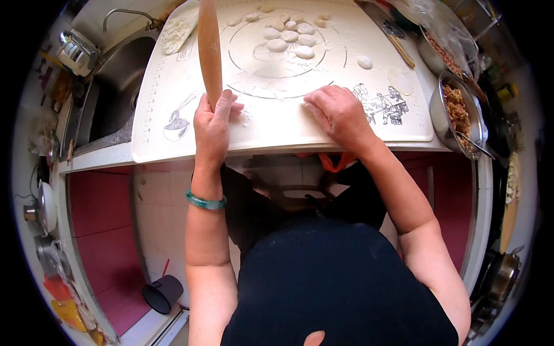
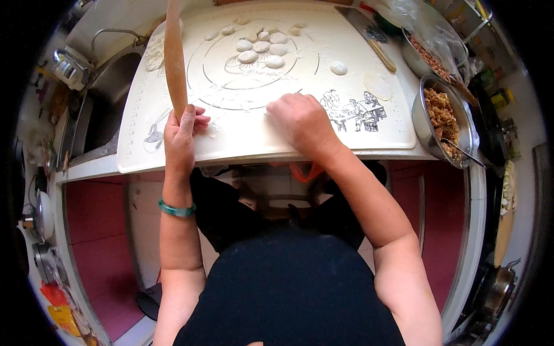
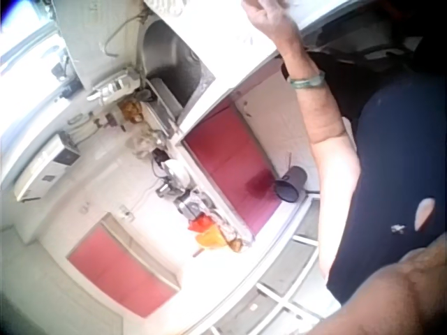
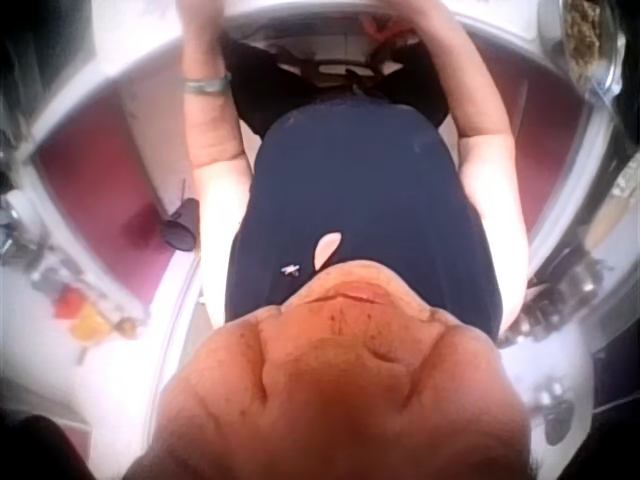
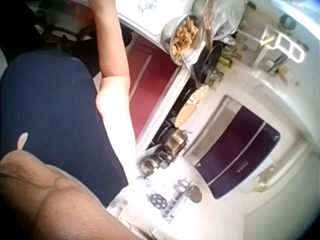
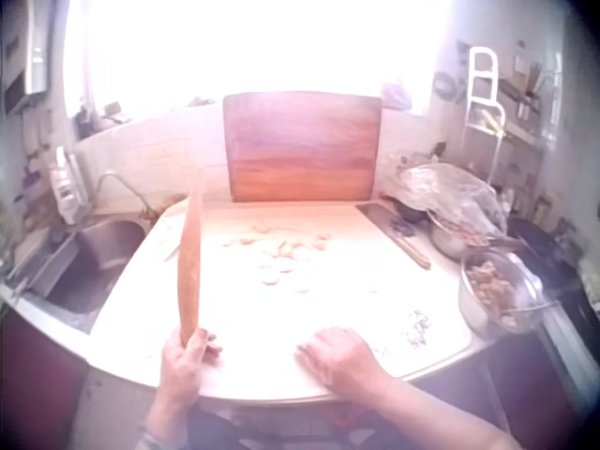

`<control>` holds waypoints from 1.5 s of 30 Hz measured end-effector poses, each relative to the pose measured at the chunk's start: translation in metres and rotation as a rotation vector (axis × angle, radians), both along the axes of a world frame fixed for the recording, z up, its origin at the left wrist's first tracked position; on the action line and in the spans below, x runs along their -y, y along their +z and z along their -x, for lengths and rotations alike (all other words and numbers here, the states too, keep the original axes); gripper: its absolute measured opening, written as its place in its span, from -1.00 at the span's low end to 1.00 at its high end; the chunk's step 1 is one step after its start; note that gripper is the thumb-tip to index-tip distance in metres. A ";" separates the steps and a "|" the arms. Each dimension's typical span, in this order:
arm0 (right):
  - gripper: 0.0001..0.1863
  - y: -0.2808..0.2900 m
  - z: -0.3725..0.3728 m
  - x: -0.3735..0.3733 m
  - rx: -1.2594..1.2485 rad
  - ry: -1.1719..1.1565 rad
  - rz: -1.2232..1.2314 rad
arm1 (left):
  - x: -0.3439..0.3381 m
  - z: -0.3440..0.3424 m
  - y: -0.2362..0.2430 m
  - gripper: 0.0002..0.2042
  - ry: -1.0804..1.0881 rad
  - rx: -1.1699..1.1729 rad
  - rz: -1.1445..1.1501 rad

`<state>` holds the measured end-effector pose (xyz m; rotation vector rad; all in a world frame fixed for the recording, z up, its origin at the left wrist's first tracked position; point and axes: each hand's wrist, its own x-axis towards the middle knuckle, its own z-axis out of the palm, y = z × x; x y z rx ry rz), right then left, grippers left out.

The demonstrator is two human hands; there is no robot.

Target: The person uses a wooden rolling pin to flatten small balls of dough into thin, round discs on a floured mat. They repeatedly pick up a dough ball, roll it out, and place the finished disc aside to continue with the next one.

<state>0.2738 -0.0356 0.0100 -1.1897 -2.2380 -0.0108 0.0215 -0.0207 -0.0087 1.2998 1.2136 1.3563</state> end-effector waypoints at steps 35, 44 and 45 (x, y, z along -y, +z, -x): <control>-0.34 0.012 -0.082 0.026 0.264 -0.244 0.259 | 0.014 -0.019 0.032 -0.67 -0.337 -1.273 -0.417; -0.22 0.002 -0.076 0.016 0.276 -0.277 0.193 | -0.018 -0.024 0.012 -0.49 -0.199 -1.324 -0.305; -0.23 0.003 -0.077 0.004 0.254 -0.288 0.221 | -0.026 -0.029 0.019 -0.49 -0.234 -1.335 -0.219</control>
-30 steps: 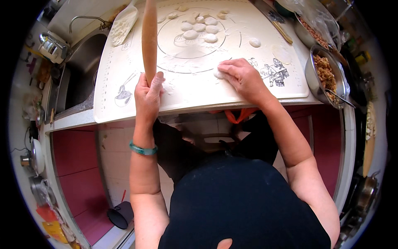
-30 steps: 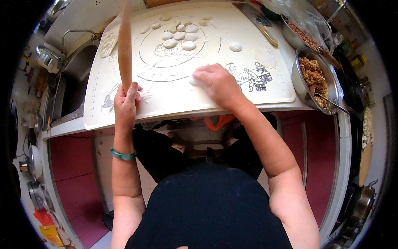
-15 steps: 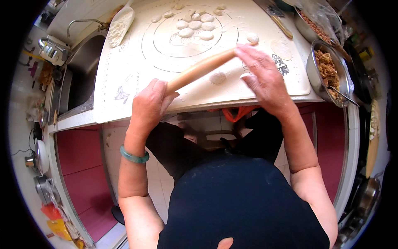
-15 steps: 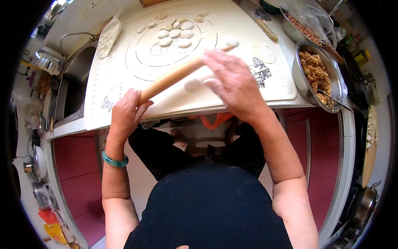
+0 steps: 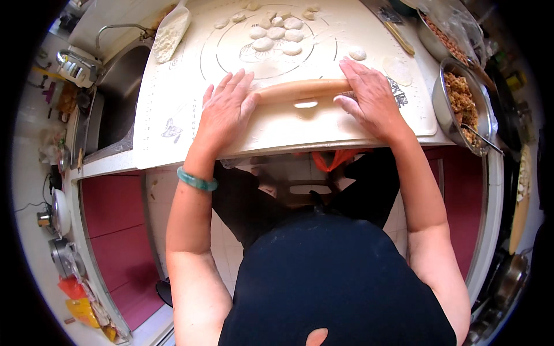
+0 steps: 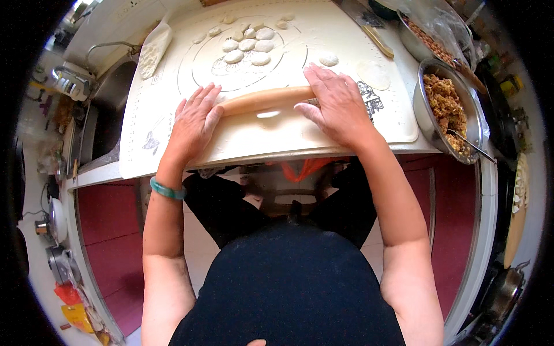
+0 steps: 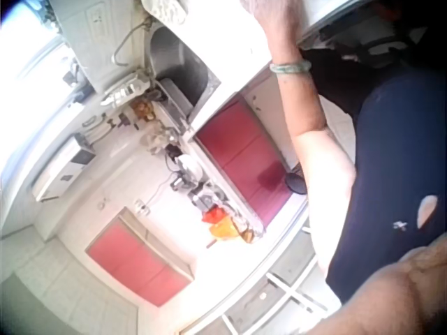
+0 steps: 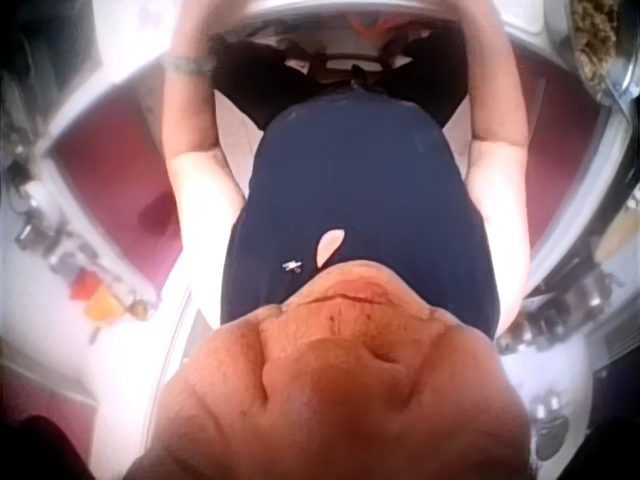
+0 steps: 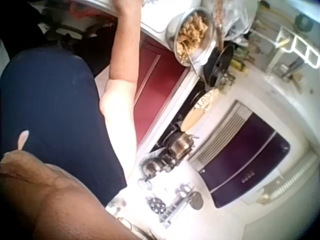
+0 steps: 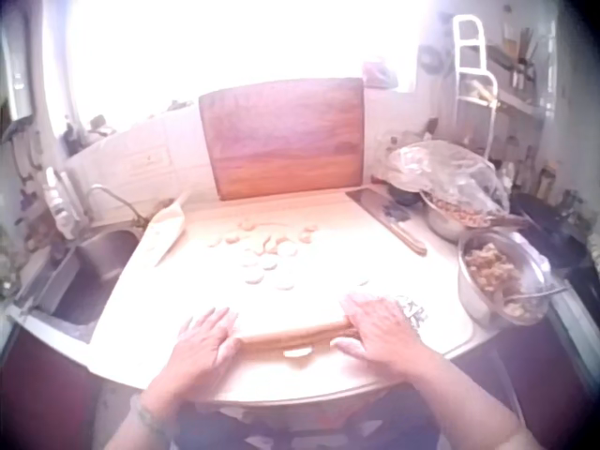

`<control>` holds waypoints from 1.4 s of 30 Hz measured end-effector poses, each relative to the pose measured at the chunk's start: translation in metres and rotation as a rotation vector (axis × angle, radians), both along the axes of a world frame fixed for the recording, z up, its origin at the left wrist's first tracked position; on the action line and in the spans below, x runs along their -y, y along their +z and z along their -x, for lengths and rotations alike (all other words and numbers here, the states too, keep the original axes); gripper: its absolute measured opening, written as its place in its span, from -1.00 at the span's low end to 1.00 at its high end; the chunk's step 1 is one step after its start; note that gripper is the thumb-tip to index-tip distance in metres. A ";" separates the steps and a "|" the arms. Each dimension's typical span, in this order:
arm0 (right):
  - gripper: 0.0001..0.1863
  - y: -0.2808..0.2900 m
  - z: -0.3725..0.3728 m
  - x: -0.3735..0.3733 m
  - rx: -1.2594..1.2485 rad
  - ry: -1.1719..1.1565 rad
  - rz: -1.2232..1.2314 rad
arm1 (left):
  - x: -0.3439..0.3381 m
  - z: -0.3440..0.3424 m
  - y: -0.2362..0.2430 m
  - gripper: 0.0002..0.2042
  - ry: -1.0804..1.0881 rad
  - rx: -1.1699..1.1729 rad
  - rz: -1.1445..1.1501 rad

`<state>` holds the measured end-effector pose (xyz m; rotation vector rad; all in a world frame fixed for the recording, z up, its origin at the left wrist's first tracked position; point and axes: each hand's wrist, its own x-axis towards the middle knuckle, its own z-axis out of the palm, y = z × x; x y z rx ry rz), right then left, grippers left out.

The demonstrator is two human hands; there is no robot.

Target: The person uses a wooden rolling pin to flatten small balls of dough into thin, round discs on a floured mat. They repeatedly pick up a dough ball, roll it out, and place the finished disc aside to continue with the next one.

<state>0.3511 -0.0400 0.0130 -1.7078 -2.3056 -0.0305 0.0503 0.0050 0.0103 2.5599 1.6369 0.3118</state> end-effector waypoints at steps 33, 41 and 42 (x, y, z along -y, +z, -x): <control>-0.06 -0.007 -0.016 0.047 0.048 0.147 -0.016 | 0.067 0.005 0.009 -0.44 -0.126 -0.042 -0.047; -0.17 0.001 -0.006 -0.017 0.038 0.076 0.019 | 0.005 -0.004 0.000 -0.43 0.013 0.047 -0.055; -0.15 0.003 -0.007 -0.017 -0.013 0.059 0.080 | 0.010 -0.005 0.003 -0.43 -0.017 0.042 -0.061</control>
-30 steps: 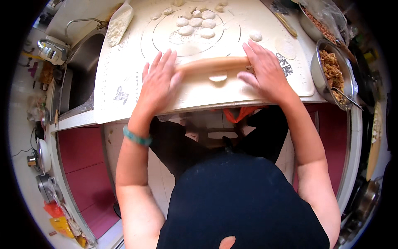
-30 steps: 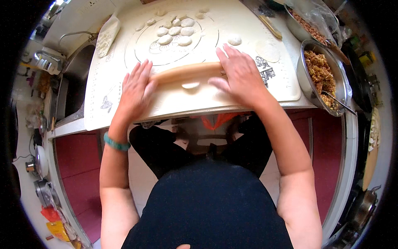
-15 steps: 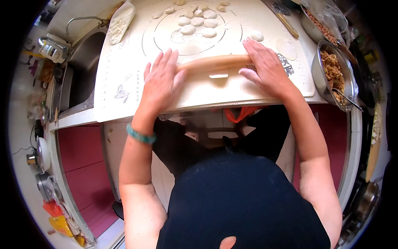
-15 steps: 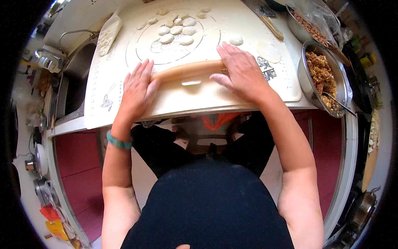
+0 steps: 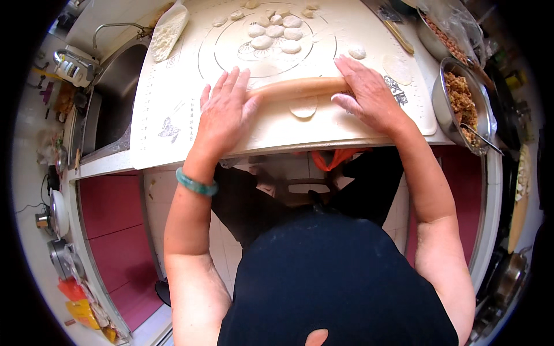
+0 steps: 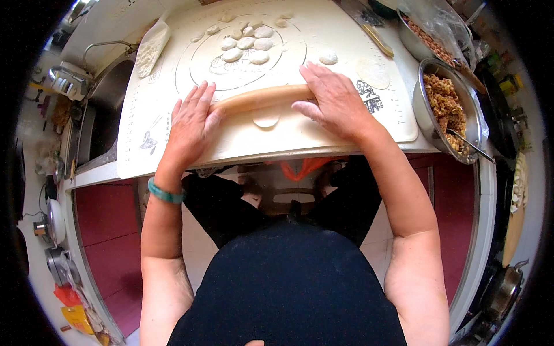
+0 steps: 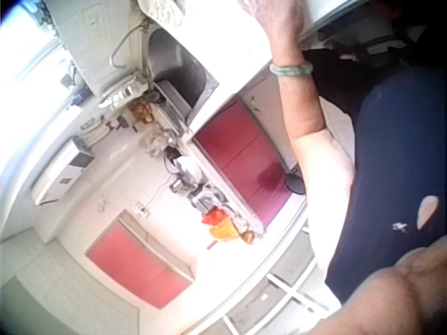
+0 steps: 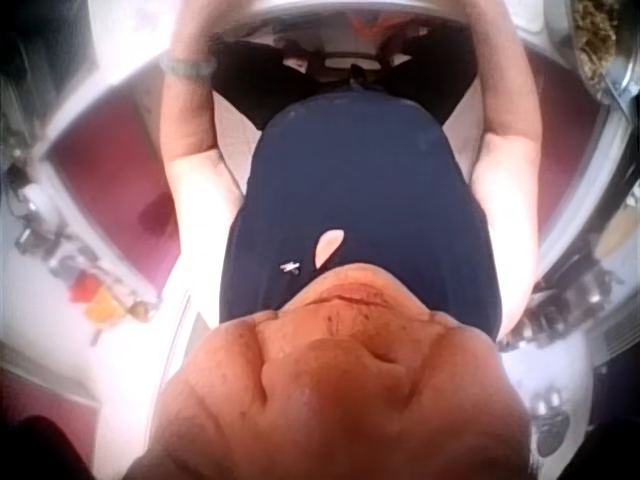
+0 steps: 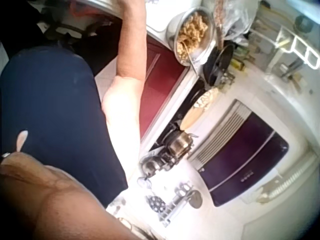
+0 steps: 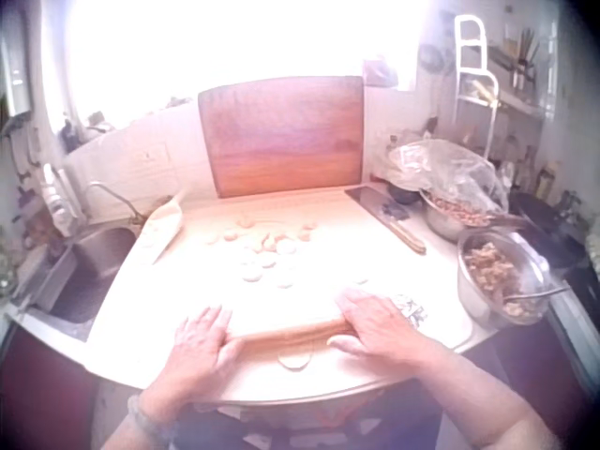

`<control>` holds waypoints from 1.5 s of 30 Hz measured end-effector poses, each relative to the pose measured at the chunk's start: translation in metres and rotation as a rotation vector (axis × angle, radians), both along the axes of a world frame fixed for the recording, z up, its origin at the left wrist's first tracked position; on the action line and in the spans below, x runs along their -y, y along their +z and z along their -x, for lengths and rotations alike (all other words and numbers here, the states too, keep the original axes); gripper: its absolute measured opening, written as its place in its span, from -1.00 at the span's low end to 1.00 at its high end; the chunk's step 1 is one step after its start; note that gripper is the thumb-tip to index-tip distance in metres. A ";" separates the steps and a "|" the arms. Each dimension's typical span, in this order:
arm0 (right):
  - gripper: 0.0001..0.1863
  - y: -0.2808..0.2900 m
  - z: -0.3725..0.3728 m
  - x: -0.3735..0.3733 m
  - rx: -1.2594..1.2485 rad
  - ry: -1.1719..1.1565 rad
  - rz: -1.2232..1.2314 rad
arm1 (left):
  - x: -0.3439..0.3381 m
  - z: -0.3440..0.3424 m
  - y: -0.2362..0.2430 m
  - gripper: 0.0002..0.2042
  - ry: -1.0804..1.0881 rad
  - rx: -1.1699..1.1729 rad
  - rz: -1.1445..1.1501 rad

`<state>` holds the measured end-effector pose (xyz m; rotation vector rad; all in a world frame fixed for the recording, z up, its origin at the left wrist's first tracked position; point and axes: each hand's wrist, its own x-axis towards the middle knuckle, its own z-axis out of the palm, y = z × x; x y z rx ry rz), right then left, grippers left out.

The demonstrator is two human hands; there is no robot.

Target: The person uses a wooden rolling pin to flatten small balls of dough into thin, round discs on a floured mat. They repeatedly pick up a dough ball, roll it out, and place the finished disc aside to continue with the next one.

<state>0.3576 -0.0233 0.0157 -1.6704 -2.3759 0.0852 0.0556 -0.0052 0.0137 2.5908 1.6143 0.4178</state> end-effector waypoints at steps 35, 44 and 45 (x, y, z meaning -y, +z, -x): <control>-0.68 0.000 0.063 0.052 -0.212 0.184 -0.199 | 0.030 -0.004 0.014 -0.63 0.131 1.334 0.783; -0.52 -0.003 0.059 0.033 -0.131 0.109 -0.152 | 0.032 -0.052 0.000 -0.65 0.023 1.702 0.941; -0.51 -0.005 0.057 0.034 -0.116 0.125 -0.152 | 0.033 -0.055 -0.001 -0.64 0.045 1.712 0.936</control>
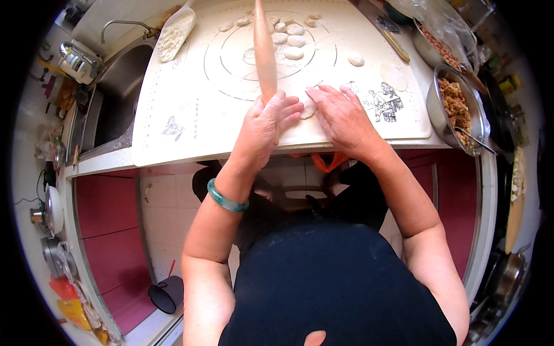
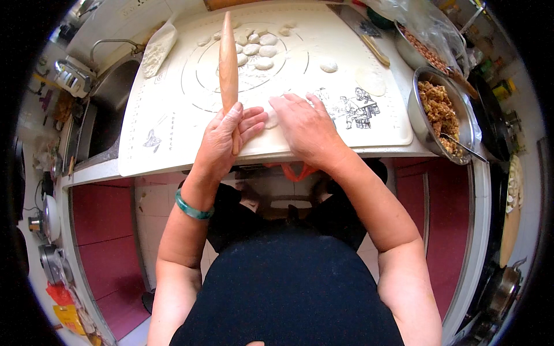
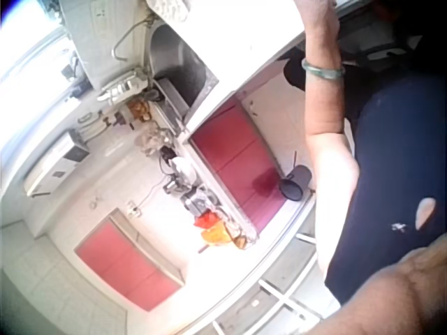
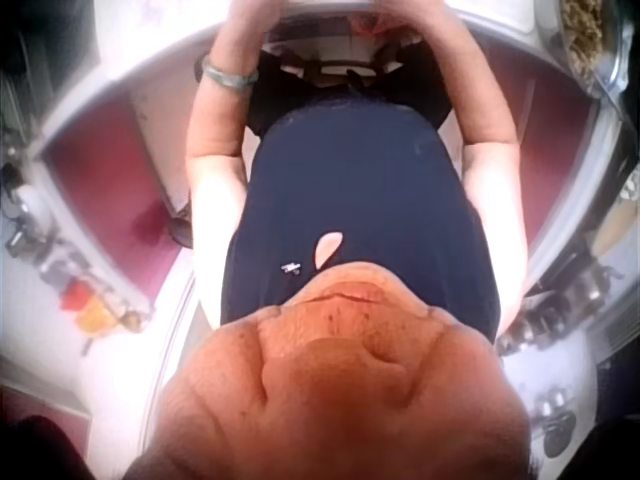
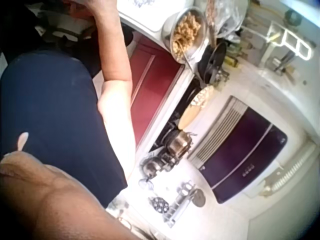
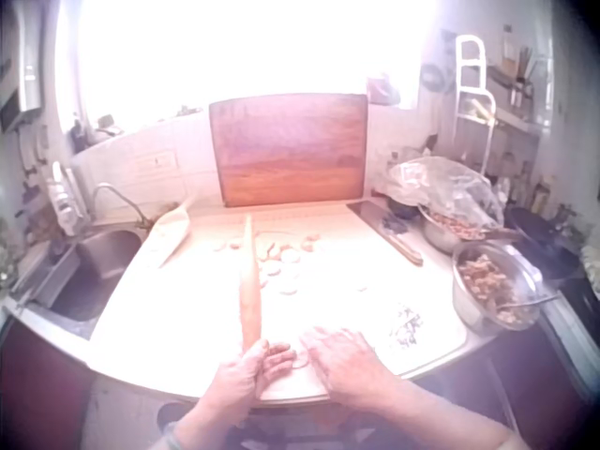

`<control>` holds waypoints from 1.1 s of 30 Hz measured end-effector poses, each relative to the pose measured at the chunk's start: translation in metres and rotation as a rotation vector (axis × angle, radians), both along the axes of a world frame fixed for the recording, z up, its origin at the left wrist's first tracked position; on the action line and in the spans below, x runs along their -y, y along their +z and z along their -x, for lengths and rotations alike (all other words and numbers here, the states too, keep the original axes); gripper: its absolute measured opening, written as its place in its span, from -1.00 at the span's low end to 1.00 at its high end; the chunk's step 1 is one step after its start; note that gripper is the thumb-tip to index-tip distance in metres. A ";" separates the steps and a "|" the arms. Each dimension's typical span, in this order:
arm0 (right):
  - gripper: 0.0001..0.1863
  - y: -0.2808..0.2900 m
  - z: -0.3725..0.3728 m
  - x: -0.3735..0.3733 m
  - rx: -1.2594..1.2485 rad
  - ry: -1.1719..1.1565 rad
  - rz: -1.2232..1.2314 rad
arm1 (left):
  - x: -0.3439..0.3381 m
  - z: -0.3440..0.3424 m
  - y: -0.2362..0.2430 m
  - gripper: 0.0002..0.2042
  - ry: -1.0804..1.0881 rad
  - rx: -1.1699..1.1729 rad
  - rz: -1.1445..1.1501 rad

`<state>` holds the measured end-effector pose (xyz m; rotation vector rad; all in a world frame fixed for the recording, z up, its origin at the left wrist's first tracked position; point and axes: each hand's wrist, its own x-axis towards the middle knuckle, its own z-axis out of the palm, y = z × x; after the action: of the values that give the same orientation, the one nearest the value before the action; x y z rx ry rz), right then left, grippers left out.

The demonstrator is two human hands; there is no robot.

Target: The person uses a wooden rolling pin to flatten small balls of dough into thin, round discs on a floured mat. They repeatedly pick up a dough ball, roll it out, and place the finished disc aside to continue with the next one.

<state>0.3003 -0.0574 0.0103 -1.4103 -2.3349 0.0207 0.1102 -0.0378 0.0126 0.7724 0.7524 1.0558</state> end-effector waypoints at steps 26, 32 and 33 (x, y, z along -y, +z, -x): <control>-0.40 0.010 -0.061 -0.034 0.091 -0.093 -0.033 | 0.020 0.070 0.015 -0.69 -0.004 -1.609 -1.039; -0.19 -0.002 -0.062 0.000 0.246 -0.102 0.034 | 0.042 0.067 0.001 -0.41 -0.012 -1.783 -1.022; -0.18 0.000 -0.058 0.014 0.255 -0.107 0.021 | 0.047 0.069 -0.003 -0.36 -0.090 -1.799 -0.961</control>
<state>0.3584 -0.0714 0.0104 -1.6306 -2.4606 -0.1755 0.0410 -0.0852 0.0093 2.6624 1.6331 0.3031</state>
